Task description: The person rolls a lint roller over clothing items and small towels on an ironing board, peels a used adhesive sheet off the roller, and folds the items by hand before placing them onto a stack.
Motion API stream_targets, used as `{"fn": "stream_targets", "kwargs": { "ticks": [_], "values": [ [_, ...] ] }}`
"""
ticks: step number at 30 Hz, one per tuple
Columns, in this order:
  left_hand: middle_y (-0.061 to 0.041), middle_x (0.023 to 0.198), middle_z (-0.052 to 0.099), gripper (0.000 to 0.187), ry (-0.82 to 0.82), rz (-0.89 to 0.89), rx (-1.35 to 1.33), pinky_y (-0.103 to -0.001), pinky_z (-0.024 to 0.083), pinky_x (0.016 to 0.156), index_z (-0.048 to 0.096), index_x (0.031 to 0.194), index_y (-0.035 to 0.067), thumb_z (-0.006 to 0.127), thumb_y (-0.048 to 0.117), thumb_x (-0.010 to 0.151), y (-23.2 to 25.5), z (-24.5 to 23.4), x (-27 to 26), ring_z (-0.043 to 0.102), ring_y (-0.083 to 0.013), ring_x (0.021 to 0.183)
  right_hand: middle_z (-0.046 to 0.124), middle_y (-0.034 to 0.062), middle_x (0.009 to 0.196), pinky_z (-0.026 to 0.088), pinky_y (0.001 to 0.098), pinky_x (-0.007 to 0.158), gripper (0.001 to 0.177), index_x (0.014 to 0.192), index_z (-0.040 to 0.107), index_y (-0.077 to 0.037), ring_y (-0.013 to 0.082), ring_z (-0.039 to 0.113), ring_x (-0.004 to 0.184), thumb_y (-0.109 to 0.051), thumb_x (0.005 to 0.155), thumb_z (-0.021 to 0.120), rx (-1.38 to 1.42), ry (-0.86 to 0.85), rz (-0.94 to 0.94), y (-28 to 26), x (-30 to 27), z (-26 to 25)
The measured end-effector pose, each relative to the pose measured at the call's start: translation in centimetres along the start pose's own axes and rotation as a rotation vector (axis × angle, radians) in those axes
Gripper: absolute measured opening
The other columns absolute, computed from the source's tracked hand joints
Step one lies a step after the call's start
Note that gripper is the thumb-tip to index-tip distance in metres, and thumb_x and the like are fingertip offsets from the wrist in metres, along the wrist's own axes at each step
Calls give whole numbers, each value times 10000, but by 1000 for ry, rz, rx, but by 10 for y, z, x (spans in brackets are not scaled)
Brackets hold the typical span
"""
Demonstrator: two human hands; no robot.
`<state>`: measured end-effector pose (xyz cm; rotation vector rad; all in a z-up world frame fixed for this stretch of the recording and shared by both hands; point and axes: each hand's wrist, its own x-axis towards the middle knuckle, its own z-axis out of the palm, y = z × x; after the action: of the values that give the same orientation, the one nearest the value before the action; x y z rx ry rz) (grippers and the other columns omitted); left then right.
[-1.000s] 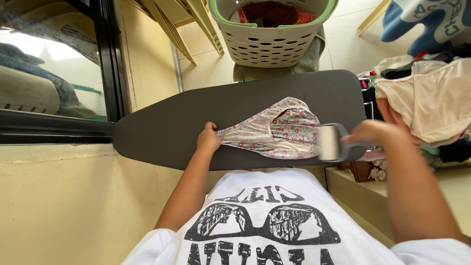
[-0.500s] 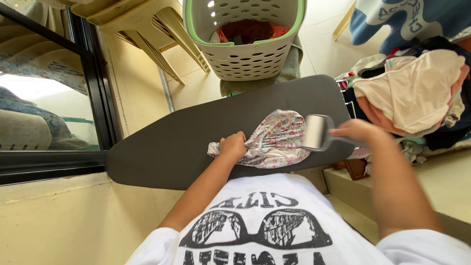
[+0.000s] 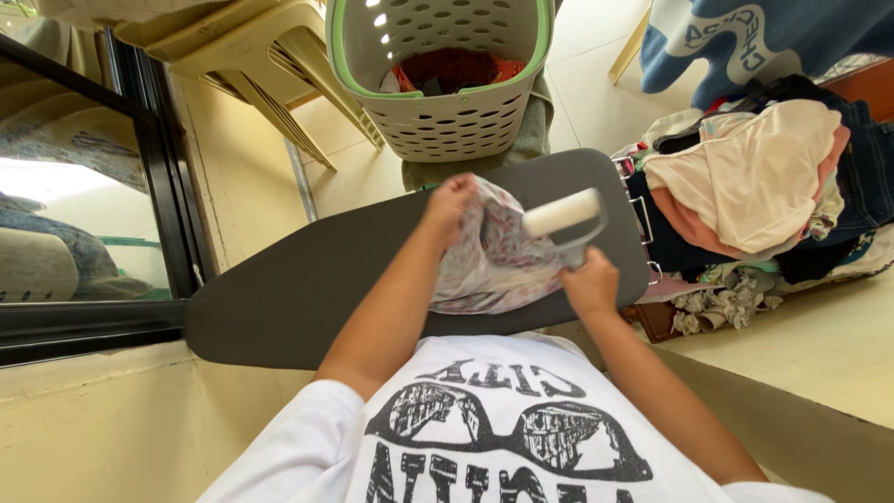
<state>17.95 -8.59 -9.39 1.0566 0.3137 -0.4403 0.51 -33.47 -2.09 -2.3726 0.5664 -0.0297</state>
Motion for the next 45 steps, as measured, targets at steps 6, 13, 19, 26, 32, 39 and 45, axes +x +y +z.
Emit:
{"fn": "stream_targets", "kwargs": {
  "ticks": [6, 13, 19, 26, 32, 39, 45],
  "values": [
    [-83, 1078, 667, 517, -371, 327, -162, -309, 519, 892, 503, 1397, 85, 555, -112, 922, 166, 5, -110, 642, -167, 975, 698, 118, 820, 492, 318, 661, 206, 983, 657, 16, 142, 600, 724, -96, 828, 732, 588, 90, -144, -39, 38, -70],
    [-31, 959, 694, 406, -156, -135, 743, -351, 485, 867, 708, 1190, 47, 742, 338, 909, 102, -59, -189, 620, -150, 915, 698, 38, 813, 528, 315, 689, 376, 1083, 728, -23, 132, 658, 691, -125, 725, 775, 216, -333, -307, -24, 6, -71],
    [-29, 1000, 744, 489, 74, -417, 1548, -440, 319, 1004, 704, 1183, 206, 725, 547, 834, 31, -77, -224, 677, -205, 1012, 697, 74, 740, 509, 355, 681, 365, 948, 760, -61, 174, 615, 693, -404, 970, 636, 111, -939, -185, -41, 12, -27],
    [-45, 1081, 763, 302, 126, -464, 1656, -522, 266, 1100, 753, 1111, 285, 606, 481, 933, 33, -112, -243, 632, -248, 1188, 761, 109, 842, 548, 423, 736, 456, 939, 766, -88, 236, 704, 763, -521, 949, 625, -426, -1194, -444, -29, 59, 68],
    [-103, 1392, 496, 445, 176, -586, 1597, -500, 369, 1087, 763, 1098, 281, 739, 611, 800, 40, -112, -266, 439, -340, 1330, 847, 98, 796, 646, 396, 707, 426, 933, 891, -110, 200, 764, 632, -493, 788, 774, -611, -1102, -178, 48, 178, -48],
    [-101, 1387, 463, 461, 290, -236, 1652, -472, 387, 1065, 796, 1042, 212, 821, 563, 744, 6, -50, -231, 428, -345, 1287, 789, 116, 903, 583, 410, 810, 503, 1080, 798, -117, 236, 738, 829, -560, 867, 692, -244, -1027, -205, -73, 84, 61],
    [-63, 1316, 526, 394, 212, -319, 1679, -415, 443, 1034, 794, 1118, 214, 842, 389, 769, 1, -78, -221, 495, -278, 1243, 813, 99, 932, 529, 384, 901, 586, 953, 886, -92, 211, 719, 914, -636, 866, 684, -480, -1013, -5, 82, 156, -39]
  ]
}}
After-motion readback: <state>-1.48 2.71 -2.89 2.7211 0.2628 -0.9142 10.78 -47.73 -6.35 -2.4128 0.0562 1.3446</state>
